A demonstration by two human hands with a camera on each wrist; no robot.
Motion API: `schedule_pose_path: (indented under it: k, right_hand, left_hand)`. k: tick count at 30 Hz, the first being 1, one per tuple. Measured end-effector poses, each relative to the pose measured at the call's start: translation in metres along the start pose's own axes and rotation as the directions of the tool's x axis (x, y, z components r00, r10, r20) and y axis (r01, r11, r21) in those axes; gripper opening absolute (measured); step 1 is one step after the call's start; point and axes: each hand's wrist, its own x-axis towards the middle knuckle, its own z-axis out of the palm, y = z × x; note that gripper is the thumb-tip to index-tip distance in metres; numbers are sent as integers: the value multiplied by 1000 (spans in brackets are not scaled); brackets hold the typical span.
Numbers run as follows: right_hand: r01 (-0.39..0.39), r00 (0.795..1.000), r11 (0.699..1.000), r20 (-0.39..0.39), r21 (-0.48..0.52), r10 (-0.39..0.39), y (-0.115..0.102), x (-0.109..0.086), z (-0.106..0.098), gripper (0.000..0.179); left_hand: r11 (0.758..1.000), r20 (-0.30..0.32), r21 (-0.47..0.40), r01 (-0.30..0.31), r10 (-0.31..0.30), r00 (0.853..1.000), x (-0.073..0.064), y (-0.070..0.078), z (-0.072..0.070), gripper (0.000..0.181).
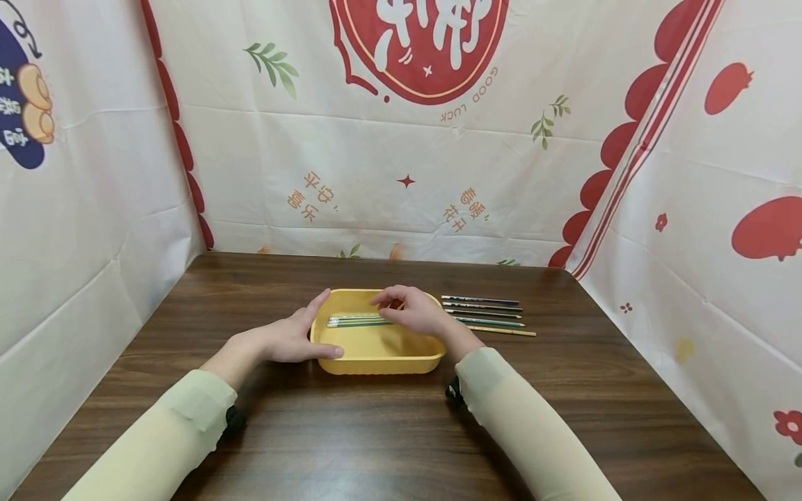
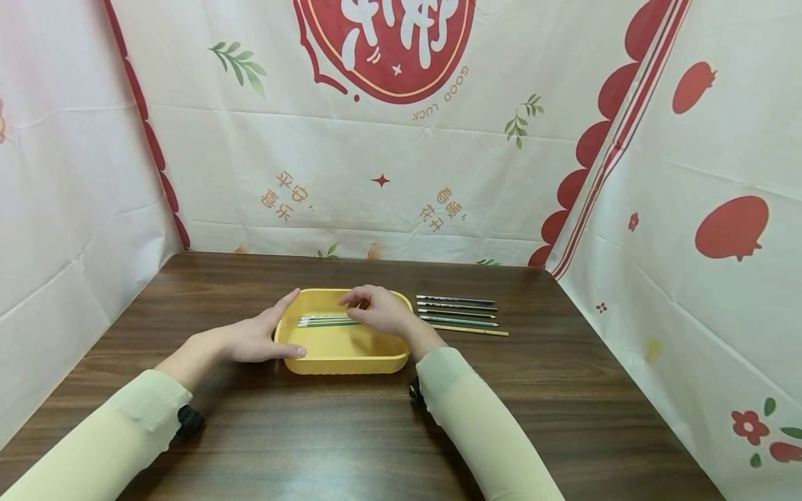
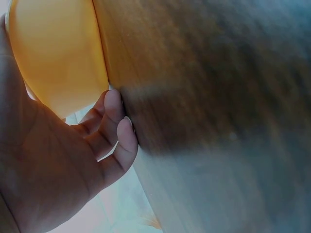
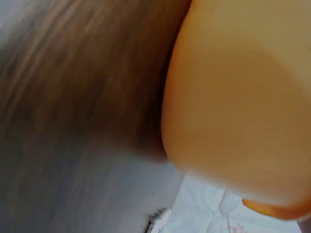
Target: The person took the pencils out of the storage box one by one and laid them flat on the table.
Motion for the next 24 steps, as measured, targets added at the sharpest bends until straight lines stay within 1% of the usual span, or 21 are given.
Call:
schedule_pose_path:
  k: [7, 14, 19, 24]
  right_hand:
    - [-30, 999, 1000, 16, -1, 30, 2, 6, 11, 25]
    - [-55, 994, 997, 92, 45, 51, 8, 9, 16, 24]
    - [-68, 987, 998, 144, 17, 65, 6, 8, 16, 27]
    - [-73, 984, 997, 162, -28, 77, 7, 7, 16, 31]
  left_hand:
    - [1000, -2, 7, 0, 0, 1000, 0, 0, 0, 131]
    - [1000, -3, 13, -1, 1, 1000, 0, 0, 0, 130]
    - [1000, -6, 8, -11, 11, 1000, -1, 0, 0, 130]
    - [1000, -8, 1, -17, 17, 1000, 0, -2, 0, 131]
